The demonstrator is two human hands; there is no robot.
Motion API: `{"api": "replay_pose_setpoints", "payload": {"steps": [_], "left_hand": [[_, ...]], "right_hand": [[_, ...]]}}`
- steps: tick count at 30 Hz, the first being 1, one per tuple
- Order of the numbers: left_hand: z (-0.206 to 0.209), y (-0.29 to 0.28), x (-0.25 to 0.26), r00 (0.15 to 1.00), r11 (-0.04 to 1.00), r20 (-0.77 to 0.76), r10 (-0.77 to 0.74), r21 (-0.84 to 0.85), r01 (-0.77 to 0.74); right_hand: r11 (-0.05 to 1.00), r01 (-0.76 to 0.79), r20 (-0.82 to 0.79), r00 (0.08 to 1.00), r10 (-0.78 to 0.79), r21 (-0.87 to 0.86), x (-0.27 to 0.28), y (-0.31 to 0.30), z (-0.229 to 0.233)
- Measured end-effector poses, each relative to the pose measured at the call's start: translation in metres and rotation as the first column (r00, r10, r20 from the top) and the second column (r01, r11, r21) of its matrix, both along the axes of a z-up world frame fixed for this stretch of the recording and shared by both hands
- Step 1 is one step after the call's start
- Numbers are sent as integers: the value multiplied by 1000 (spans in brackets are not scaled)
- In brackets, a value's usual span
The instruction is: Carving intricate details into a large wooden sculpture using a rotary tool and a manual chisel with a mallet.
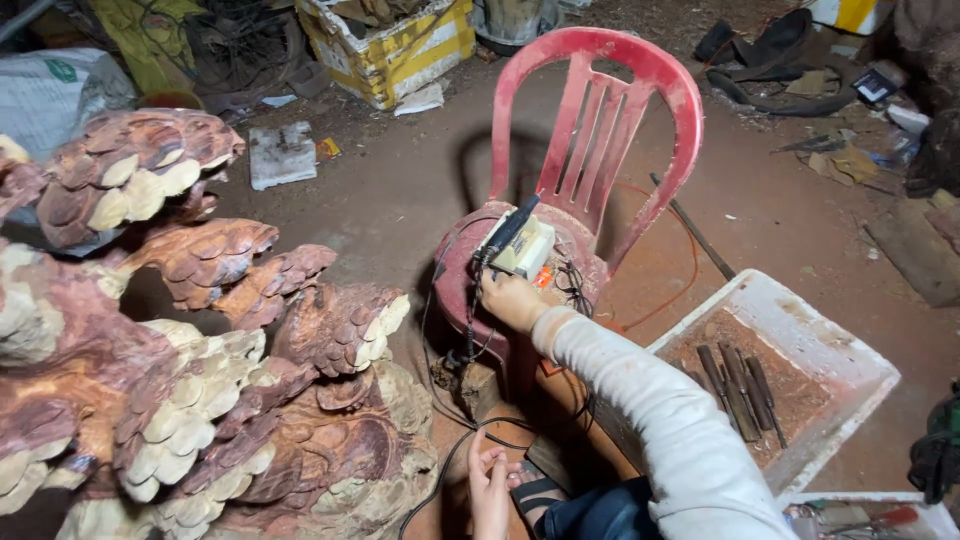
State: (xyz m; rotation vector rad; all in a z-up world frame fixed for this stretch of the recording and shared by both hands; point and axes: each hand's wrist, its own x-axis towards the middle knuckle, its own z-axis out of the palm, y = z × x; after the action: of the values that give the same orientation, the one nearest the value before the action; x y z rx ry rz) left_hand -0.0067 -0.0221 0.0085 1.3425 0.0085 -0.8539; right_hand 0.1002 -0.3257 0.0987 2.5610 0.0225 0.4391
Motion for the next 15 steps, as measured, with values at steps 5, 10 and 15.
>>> {"api": "replay_pose_setpoints", "payload": {"steps": [5, 10, 15], "left_hand": [[19, 2, -2, 1000, 1000, 1, -10, -1, 10], [3, 3, -6, 1000, 999, -4, 24, -35, -24], [7, 11, -7, 998, 997, 42, 54, -63, -51]], "right_hand": [[995, -27, 126, 992, 15, 95, -4, 0, -10], [1000, 17, 176, 984, -14, -18, -5, 9, 5], [995, 58, 215, 974, -75, 80, -8, 17, -6]]}}
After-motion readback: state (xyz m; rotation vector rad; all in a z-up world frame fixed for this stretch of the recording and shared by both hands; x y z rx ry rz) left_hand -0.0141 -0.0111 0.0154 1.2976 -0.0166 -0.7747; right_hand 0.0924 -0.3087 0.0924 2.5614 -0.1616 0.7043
